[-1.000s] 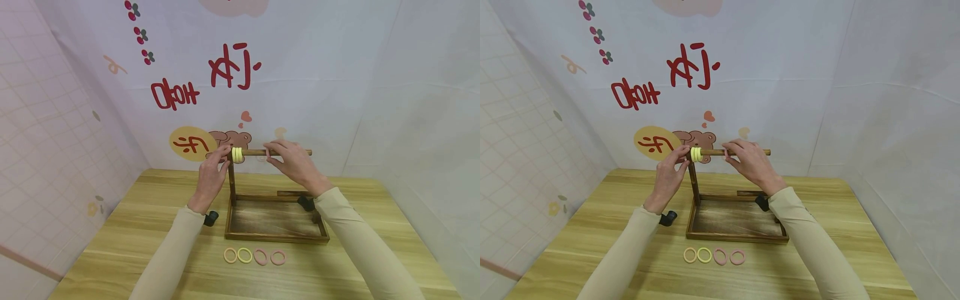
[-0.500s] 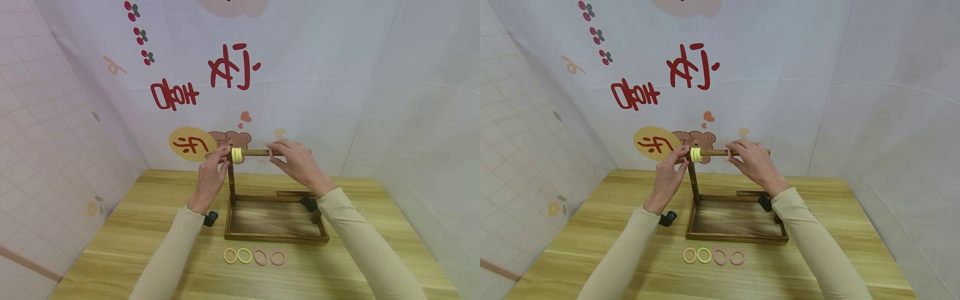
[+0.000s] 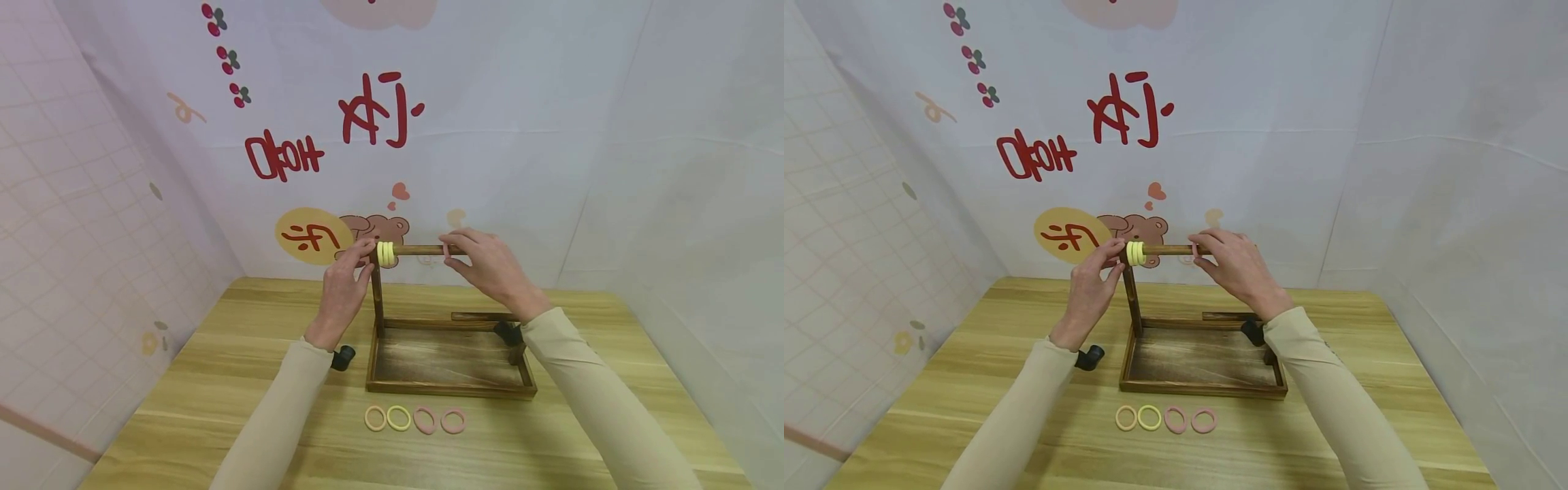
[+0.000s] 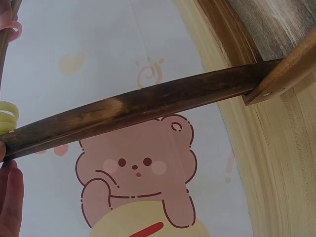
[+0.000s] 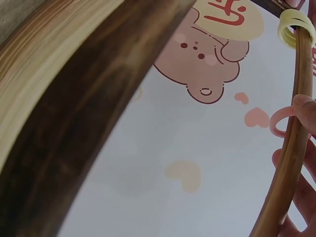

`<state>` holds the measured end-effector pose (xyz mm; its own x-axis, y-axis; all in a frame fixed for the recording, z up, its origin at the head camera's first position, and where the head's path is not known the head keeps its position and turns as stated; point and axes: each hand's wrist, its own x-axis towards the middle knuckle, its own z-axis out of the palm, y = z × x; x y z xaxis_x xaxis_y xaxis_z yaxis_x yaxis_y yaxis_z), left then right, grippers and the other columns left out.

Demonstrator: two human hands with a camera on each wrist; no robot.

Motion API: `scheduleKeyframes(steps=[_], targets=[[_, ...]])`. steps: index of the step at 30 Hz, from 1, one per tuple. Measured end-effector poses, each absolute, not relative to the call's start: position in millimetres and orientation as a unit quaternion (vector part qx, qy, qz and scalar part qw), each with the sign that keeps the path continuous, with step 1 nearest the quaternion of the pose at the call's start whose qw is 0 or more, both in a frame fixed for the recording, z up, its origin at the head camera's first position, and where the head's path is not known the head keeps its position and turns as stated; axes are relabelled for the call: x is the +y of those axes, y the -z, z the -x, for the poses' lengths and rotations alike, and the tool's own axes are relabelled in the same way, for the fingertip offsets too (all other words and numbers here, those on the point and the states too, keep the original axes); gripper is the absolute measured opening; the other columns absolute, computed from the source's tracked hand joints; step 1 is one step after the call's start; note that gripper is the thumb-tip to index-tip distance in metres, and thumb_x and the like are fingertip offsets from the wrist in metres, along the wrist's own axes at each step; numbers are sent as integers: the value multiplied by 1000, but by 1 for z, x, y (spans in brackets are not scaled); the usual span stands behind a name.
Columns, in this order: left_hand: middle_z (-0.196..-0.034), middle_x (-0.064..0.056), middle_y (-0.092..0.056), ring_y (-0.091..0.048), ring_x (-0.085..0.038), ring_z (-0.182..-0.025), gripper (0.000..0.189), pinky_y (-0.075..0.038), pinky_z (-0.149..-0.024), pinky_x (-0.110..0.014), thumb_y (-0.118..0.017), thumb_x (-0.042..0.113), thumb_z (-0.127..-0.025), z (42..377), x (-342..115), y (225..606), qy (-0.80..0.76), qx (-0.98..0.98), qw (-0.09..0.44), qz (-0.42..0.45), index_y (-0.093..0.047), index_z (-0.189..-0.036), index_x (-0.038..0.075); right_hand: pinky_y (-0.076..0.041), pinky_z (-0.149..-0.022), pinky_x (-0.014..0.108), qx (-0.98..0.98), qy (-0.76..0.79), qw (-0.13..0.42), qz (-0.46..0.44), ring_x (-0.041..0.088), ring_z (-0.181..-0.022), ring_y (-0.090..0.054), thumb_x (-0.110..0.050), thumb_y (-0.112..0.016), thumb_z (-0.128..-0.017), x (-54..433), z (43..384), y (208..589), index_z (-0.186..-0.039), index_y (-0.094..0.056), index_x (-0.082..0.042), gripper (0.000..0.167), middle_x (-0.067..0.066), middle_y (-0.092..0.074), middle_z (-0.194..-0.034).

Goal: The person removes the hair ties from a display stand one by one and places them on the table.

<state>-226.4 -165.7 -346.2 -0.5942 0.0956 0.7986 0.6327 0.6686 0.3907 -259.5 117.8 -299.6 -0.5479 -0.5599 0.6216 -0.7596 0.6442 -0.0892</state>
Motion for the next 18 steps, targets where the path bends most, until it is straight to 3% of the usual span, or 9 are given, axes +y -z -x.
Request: scheduleKeyframes(steps=[18], targets=[[-133, -16, -68, -70, -33, -114, 41, -62, -88, -40, -77, -10, -87, 227, -166, 346, 339, -822, 400, 224, -67, -126, -4, -53, -89, 57, -865, -178, 280, -376, 32, -109, -69, -10, -83, -89, 128, 259, 301, -130, -71, -6, 43, 12, -72, -123]])
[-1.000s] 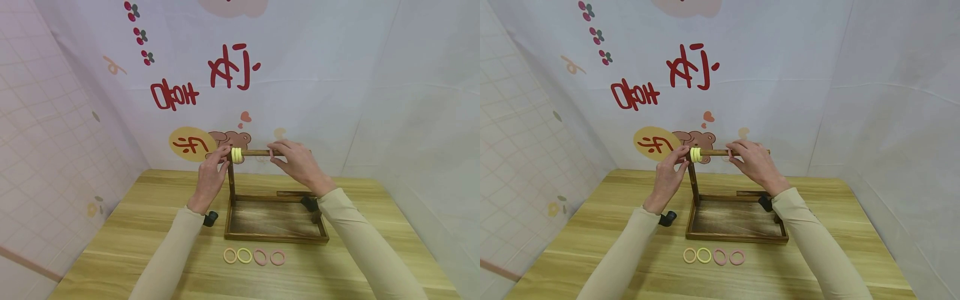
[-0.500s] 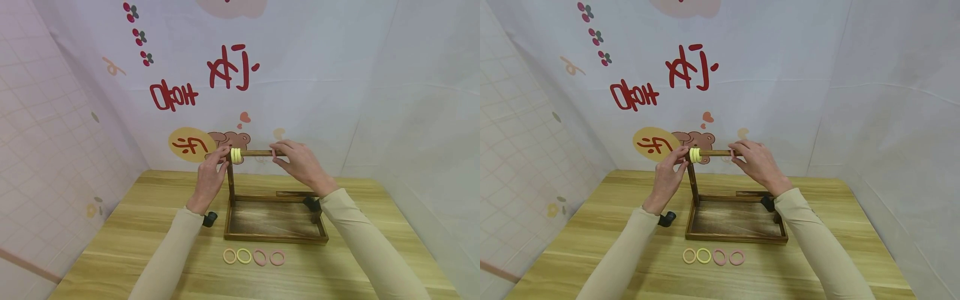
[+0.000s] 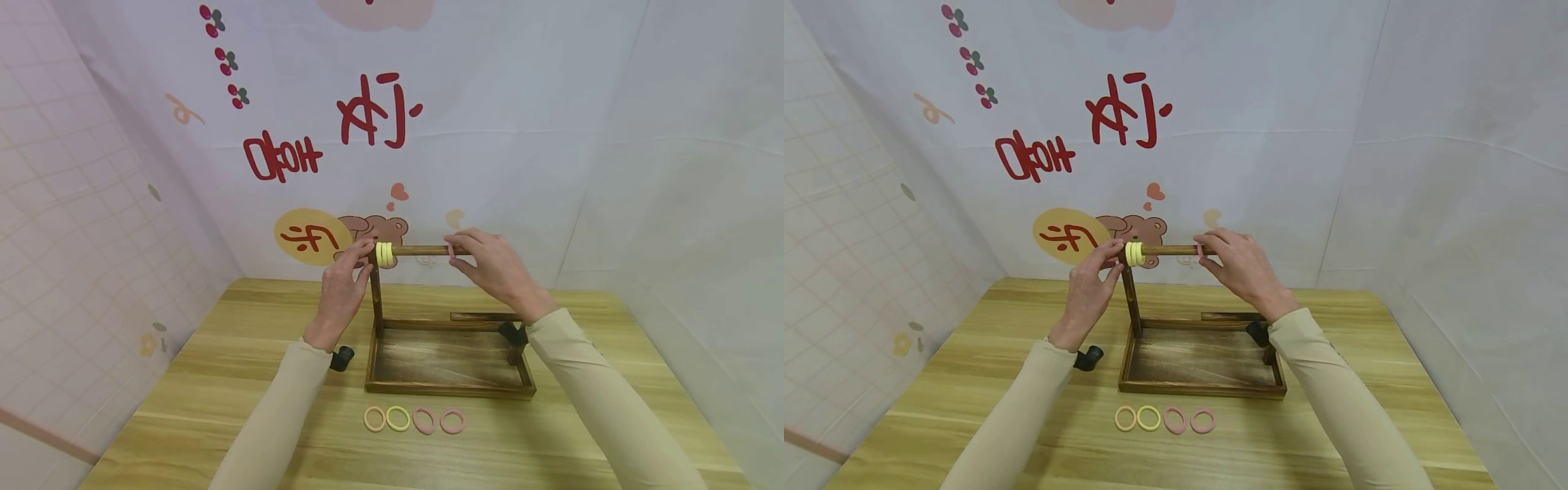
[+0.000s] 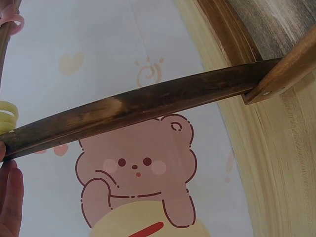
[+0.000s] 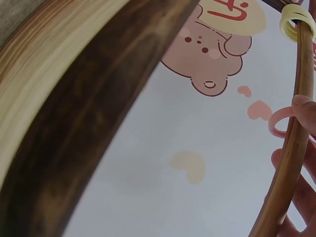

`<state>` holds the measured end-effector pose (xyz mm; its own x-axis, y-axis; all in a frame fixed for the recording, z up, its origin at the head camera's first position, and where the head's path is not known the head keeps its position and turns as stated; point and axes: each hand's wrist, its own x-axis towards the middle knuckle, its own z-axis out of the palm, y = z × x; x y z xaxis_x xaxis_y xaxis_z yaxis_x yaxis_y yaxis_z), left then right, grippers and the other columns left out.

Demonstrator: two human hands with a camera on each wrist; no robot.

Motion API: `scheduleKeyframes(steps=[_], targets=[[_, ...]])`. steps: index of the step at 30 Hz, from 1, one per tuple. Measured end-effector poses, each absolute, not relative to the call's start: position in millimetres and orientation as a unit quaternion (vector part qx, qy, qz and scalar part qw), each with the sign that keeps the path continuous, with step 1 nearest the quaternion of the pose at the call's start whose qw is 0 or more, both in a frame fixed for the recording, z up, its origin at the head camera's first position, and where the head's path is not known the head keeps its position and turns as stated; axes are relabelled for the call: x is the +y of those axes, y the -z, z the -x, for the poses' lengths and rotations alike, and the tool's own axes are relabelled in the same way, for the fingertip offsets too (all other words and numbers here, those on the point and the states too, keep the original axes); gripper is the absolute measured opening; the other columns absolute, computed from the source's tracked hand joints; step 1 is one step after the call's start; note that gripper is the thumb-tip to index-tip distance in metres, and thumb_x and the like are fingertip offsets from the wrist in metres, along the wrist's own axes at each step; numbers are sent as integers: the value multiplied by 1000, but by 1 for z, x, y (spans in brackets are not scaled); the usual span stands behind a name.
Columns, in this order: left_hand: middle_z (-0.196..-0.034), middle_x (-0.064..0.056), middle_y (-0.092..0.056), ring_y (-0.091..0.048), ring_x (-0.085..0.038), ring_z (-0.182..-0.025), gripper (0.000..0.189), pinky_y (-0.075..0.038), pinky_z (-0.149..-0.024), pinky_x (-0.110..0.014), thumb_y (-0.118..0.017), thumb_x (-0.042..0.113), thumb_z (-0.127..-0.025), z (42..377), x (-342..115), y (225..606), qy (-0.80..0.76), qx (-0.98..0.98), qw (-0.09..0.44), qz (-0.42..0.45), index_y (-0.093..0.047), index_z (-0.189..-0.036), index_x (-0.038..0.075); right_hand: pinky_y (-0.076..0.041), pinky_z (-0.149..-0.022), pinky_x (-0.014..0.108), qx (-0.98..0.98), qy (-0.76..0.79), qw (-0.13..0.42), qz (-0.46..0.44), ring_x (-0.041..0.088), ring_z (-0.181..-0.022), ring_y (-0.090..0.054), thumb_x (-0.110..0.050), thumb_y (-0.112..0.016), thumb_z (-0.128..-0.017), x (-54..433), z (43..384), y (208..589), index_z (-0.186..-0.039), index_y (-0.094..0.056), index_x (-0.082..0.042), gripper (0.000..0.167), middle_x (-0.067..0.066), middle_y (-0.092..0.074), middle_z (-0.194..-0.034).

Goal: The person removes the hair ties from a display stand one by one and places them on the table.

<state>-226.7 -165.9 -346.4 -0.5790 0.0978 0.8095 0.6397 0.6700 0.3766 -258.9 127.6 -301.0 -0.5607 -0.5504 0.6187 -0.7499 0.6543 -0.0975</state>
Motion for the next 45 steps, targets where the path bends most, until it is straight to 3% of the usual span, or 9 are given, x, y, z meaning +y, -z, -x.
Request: scheduleKeyframes(steps=[15, 23, 37, 45], targets=[[-132, -18, -68, -70, -34, -113, 42, -62, -88, -40, -77, -10, -87, 227, -166, 347, 339, -822, 399, 224, -66, -127, -4, -54, -90, 56, -868, -170, 281, -371, 32, -109, -69, -11, -84, -89, 135, 257, 299, -131, -70, -6, 45, 11, -71, -124], [-130, -19, -69, -74, -33, -97, 42, -63, -84, -41, -76, -12, -88, 226, -166, 346, 348, -821, 393, 221, -66, -128, -5, -54, -88, 56, -861, -172, 293, -378, 33, -108, -70, -9, -85, -87, 139, 257, 299, -129, -71, -5, 45, 13, -72, -123], [-132, -17, -68, -72, -32, -106, 43, -62, -87, -38, -76, -11, -88, 225, -166, 346, 344, -825, 393, 219, -66, -129, -4, -55, -84, 56, -856, -164, 305, -384, 32, -104, -71, -8, -84, -87, 145, 256, 299, -128, -71, -4, 43, 13, -72, -121], [-133, -16, -68, -74, -31, -101, 42, -62, -86, -39, -75, -11, -89, 225, -167, 346, 342, -826, 390, 220, -66, -129, -3, -56, -86, 56, -857, -168, 304, -381, 33, -105, -70, -6, -84, -87, 148, 256, 299, -128, -71, -4, 43, 13, -73, -121]])
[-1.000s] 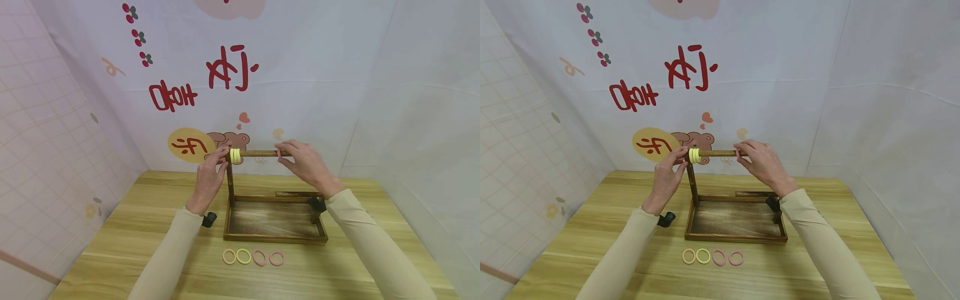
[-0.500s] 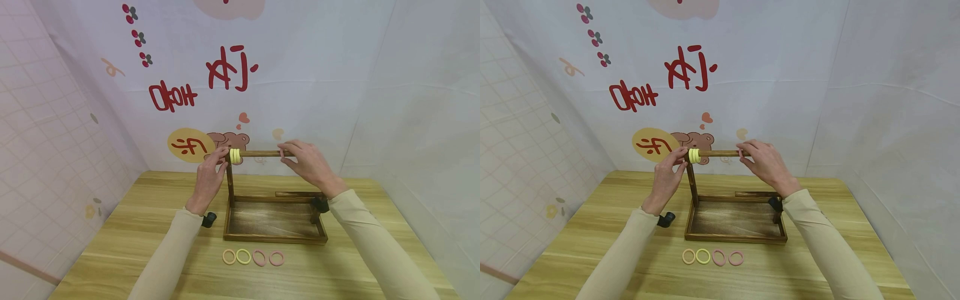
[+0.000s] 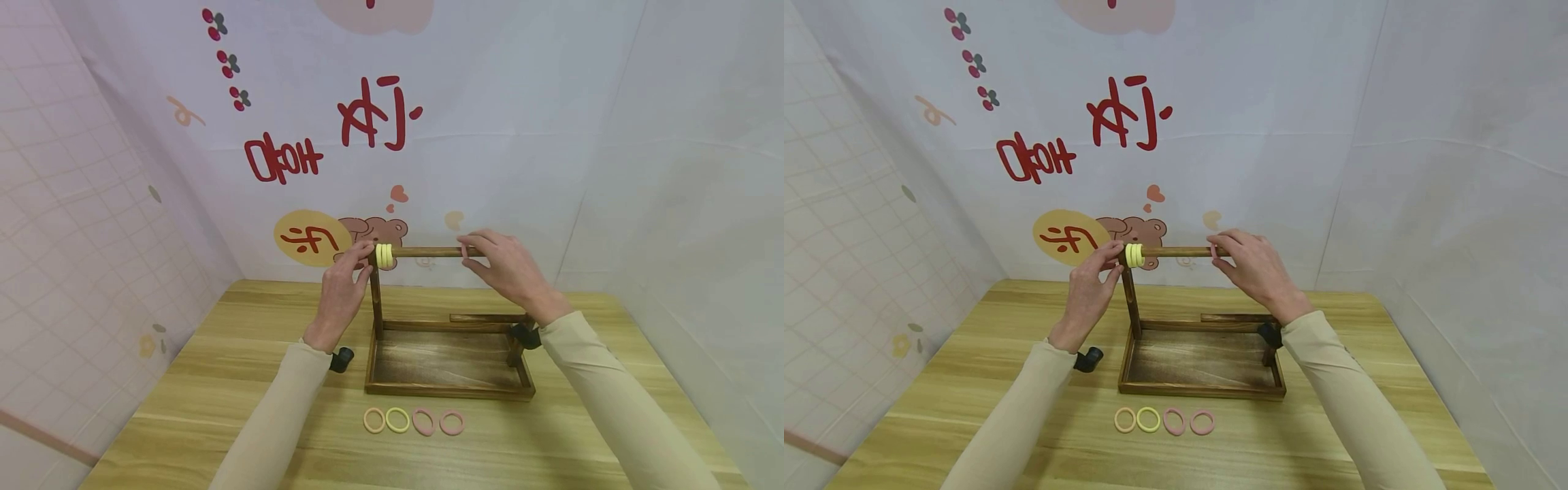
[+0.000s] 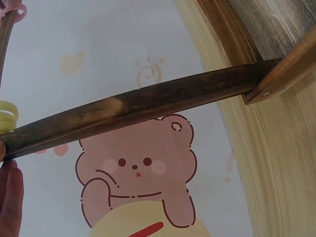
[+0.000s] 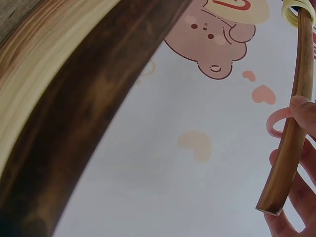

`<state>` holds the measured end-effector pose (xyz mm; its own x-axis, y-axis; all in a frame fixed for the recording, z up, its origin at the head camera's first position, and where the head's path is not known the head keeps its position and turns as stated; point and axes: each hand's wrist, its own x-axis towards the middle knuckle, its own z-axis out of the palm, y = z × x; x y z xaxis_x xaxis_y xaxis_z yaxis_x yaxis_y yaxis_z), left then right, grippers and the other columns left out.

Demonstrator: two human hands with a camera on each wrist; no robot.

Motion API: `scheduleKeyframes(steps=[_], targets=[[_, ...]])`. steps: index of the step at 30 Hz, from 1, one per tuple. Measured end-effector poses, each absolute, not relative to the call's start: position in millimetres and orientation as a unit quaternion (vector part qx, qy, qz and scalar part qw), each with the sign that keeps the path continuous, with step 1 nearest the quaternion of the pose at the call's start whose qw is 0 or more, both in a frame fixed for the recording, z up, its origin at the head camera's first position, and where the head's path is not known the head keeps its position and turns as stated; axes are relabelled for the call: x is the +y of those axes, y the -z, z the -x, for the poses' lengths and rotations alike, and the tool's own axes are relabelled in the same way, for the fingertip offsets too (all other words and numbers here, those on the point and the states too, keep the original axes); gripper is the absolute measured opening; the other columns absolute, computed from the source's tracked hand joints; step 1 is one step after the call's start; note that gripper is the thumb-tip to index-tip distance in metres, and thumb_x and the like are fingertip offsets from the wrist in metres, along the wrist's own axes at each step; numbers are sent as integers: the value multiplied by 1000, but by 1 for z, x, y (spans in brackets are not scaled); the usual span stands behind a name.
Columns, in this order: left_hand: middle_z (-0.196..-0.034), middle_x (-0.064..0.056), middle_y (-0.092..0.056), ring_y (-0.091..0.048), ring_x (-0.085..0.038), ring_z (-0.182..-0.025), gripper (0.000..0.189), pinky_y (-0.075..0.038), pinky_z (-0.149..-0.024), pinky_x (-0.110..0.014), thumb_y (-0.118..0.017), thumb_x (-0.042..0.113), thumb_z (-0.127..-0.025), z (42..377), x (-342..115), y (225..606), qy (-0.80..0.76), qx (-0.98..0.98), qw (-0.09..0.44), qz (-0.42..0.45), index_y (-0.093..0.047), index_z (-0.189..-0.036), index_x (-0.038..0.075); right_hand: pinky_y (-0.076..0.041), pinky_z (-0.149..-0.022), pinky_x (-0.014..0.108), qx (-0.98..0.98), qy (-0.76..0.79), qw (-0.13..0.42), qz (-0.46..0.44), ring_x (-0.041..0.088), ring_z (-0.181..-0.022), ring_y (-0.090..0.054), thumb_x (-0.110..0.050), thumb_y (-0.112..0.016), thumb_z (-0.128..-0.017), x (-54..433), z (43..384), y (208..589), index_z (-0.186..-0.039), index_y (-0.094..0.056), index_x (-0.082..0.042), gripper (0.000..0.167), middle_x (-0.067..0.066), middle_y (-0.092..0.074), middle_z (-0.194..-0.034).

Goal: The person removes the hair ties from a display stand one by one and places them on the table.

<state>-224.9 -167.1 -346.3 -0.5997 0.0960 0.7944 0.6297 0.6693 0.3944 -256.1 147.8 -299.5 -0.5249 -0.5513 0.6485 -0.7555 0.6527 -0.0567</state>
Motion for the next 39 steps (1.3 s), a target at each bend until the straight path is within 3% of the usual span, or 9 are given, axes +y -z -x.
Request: scheduleKeyframes(steps=[12, 39], targets=[[-134, -17, -68, -72, -32, -109, 40, -62, -87, -38, -75, -11, -89, 225, -166, 346, 342, -827, 390, 217, -67, -128, -4, -56, -88, 56, -857, -173, 304, -378, 34, -104, -71, -7, -84, -87, 155, 255, 299, -127, -71, -3, 42, 13, -73, -120], [-133, -17, -68, -72, -33, -107, 42, -62, -86, -39, -76, -11, -88, 226, -167, 347, 345, -820, 398, 224, -66, -128, -4, -55, -85, 57, -861, -174, 307, -366, 35, -105, -70, -6, -85, -86, 164, 255, 299, -126, -71, -3, 43, 14, -73, -119]])
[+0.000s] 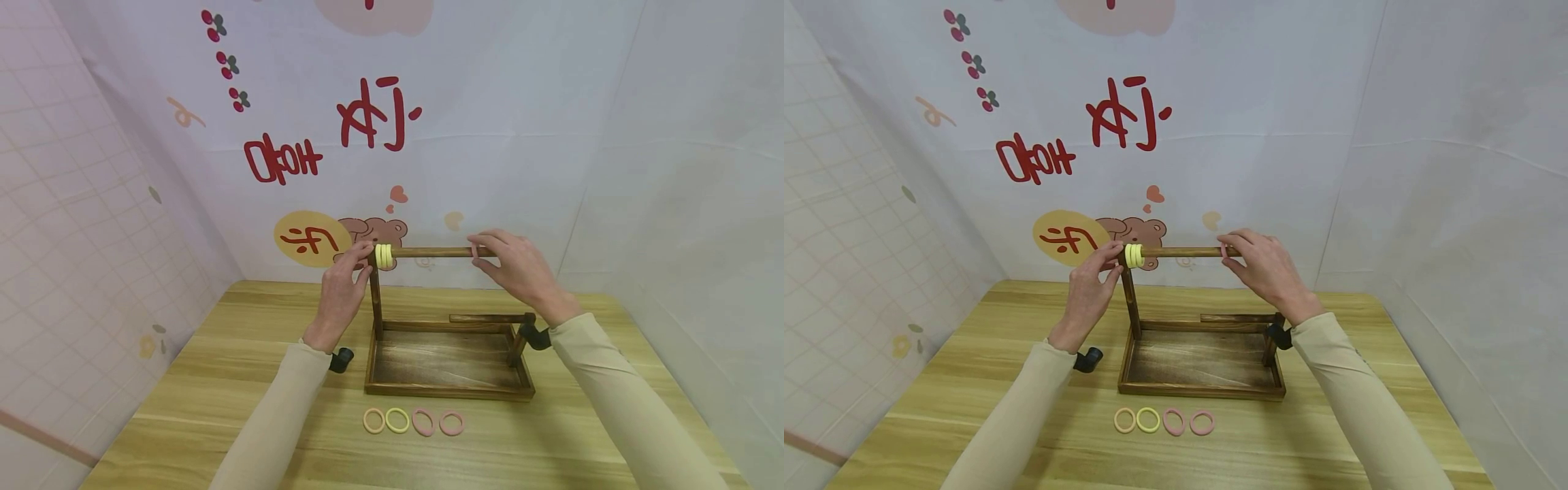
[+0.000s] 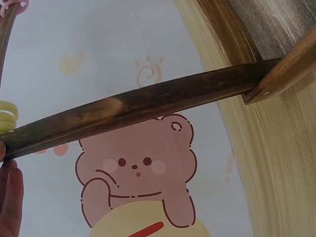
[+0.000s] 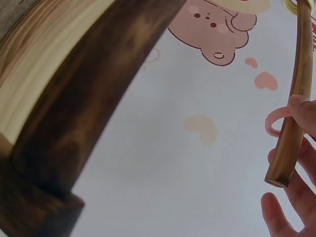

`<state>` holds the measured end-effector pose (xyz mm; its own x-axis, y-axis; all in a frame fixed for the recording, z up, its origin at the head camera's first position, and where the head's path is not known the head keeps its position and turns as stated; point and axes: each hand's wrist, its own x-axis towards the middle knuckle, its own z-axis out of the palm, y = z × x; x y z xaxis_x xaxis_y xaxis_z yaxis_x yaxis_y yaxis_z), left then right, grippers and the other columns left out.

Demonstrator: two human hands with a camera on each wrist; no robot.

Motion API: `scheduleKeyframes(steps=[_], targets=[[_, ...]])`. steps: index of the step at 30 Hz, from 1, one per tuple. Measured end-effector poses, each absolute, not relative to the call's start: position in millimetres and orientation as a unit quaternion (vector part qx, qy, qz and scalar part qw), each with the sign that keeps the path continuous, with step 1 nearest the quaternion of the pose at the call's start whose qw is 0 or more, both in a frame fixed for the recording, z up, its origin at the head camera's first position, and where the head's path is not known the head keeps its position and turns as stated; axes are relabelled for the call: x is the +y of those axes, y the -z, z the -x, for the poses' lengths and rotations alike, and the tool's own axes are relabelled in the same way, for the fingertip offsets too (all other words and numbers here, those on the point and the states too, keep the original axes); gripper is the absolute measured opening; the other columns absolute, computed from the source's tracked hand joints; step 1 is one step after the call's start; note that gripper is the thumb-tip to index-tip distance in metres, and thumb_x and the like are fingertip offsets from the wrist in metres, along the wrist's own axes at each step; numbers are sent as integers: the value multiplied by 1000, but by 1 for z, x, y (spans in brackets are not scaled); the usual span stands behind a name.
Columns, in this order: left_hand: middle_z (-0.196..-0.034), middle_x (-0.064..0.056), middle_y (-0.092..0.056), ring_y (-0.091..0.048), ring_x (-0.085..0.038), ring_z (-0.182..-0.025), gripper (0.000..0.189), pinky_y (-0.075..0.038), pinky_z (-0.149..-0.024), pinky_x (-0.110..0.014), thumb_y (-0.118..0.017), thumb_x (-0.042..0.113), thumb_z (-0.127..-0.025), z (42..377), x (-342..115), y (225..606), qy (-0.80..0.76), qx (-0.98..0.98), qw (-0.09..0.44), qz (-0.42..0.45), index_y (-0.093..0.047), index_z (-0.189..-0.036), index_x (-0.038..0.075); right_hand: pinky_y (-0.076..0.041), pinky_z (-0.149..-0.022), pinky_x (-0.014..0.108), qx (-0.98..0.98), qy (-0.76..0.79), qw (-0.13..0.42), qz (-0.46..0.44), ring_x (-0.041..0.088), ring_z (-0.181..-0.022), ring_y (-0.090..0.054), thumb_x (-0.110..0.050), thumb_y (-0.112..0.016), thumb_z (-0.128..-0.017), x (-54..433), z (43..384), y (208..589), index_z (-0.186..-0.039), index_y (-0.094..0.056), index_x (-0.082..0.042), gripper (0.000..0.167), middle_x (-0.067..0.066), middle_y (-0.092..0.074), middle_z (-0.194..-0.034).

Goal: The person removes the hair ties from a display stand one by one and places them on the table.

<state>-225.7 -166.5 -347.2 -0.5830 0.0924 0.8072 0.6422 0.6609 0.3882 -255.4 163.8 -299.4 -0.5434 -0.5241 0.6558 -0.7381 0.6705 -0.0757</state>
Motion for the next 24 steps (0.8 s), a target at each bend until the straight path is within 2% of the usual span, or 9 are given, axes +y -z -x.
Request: scheduleKeyframes(steps=[10, 18, 24], targets=[[-133, -16, -68, -73, -32, -101, 42, -62, -85, -38, -76, -11, -88, 225, -166, 346, 344, -822, 395, 222, -66, -128, -4, -56, -83, 56, -858, -178, 308, -371, 34, -102, -71, -4, -85, -85, 168, 255, 299, -126, -71, -2, 43, 14, -72, -119], [-133, -17, -68, -73, -32, -104, 41, -62, -87, -39, -75, -11, -88, 225, -168, 346, 346, -823, 392, 221, -67, -128, -4, -57, -83, 55, -857, -178, 313, -369, 35, -101, -72, -3, -85, -84, 171, 256, 299, -125, -72, -2, 43, 15, -73, -118], [-132, -18, -68, -74, -32, -97, 42, -63, -85, -41, -76, -10, -89, 224, -168, 346, 348, -822, 390, 225, -66, -129, -3, -57, -82, 56, -858, -178, 313, -366, 36, -100, -71, -1, -85, -84, 173, 255, 300, -124, -71, -2, 43, 15, -73, -118]])
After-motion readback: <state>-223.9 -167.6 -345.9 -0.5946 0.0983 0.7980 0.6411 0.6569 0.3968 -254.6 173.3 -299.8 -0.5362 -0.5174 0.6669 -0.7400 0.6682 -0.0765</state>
